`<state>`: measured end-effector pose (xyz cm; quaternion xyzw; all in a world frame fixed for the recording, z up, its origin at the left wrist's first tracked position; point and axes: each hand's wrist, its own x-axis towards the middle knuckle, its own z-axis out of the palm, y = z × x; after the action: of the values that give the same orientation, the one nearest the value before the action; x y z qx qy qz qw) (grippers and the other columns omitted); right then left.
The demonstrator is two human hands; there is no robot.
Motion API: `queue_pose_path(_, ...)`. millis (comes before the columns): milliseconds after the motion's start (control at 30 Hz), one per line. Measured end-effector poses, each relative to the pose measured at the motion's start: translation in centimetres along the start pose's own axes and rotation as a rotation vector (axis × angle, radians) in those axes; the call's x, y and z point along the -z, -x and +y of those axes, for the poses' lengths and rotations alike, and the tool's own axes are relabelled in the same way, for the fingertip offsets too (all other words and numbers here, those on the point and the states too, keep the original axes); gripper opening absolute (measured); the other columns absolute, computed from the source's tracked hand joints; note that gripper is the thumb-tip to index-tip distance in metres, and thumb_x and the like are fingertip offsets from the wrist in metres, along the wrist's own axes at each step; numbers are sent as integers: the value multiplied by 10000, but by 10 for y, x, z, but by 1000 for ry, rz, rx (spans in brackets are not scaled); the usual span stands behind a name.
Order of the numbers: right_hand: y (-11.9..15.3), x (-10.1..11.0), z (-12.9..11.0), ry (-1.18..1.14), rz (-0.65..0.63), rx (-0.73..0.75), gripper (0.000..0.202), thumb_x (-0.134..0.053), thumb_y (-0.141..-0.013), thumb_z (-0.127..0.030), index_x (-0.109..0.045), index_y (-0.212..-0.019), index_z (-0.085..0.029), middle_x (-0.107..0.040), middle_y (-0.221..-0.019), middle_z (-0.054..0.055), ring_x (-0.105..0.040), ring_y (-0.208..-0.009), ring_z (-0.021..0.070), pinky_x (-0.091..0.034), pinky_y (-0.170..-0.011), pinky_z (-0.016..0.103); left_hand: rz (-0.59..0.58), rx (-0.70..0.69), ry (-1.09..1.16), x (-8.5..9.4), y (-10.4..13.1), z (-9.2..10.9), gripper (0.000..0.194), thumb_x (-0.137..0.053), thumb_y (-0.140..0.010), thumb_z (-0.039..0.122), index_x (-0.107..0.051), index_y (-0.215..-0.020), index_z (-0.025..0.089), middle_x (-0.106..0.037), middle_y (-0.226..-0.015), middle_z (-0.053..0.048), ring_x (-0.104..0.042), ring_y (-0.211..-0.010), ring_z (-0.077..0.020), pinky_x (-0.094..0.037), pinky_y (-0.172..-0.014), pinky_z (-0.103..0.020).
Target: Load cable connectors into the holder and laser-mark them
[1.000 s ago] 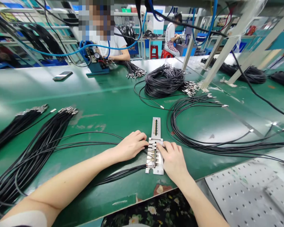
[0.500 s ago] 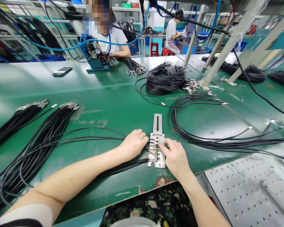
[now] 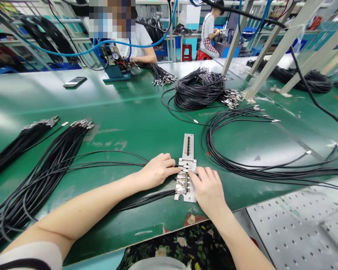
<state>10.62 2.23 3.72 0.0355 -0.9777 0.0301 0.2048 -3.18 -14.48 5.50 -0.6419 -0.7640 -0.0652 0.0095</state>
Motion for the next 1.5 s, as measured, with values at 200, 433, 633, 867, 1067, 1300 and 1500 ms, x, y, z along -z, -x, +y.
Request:
queue_pose_path(200, 0, -2, 0, -30, 18, -15, 278, -431, -824, -72, -650, -965, -168, -585, -850, 70, -459, -773, 196, -348, -662, 331, -59, 8, -110, 19, 2, 10, 315, -430, -845, 134, -515, -1140, 203, -529, -1001, -63, -389, -877, -219, -303, -652, -339)
queue_pose_path(433, 6, -2, 15, -535, 132, -208, 404, -320, -799, -26, -596, -1039, -198, -538, -954, 55, -540, -820, 152, -453, -733, 303, -132, -8, -166, 32, 7, 11, 103, -461, -841, 175, -542, -893, 139, -521, -926, -81, -434, -825, -206, -349, -651, -324)
queue_pose_path(633, 6, 0, 22, -697, 105, -310, 324, -391, -794, -73, -635, -945, -224, -550, -893, 27, -561, -751, 126, -474, -688, 268, -93, 47, -85, 30, 4, 8, 126, -415, -880, 167, -530, -837, 142, -550, -851, -54, -476, -769, -185, -383, -643, -298)
queue_pose_path(867, 6, 4, 17, -667, 71, -225, 410, -358, -814, -59, -614, -1061, -262, -534, -968, 30, -561, -831, 130, -474, -746, 284, -74, 185, 5, 24, 2, 10, 164, -431, -890, 223, -572, -823, 171, -555, -791, -24, -536, -726, -160, -396, -599, -254)
queue_pose_path(1067, 10, -1, 15, -428, 51, -99, 438, -359, -787, -14, -653, -1031, -227, -509, -1055, 72, -528, -886, 167, -449, -786, 348, -92, 150, 33, 14, 0, 9, 179, -441, -879, 195, -587, -784, 157, -553, -778, -24, -539, -715, -154, -415, -618, -251)
queue_pose_path(1300, 7, 1, 4, -165, 71, 6, 341, -402, -820, -45, -666, -983, -190, -577, -977, 92, -482, -833, 194, -388, -707, 340, -63, 118, 81, 12, 2, 9, 214, -392, -905, 214, -596, -966, 195, -534, -781, -19, -516, -709, -147, -407, -618, -248)
queue_pose_path(1500, 7, 1, 1, -87, 71, 24, 280, -435, -831, -79, -657, -963, -185, -598, -919, 80, -467, -814, 190, -351, -704, 324, -99, -39, 35, 15, 4, 5, 270, -379, -908, 212, -581, -1078, 269, -536, -827, -30, -470, -754, -158, -360, -613, -267)
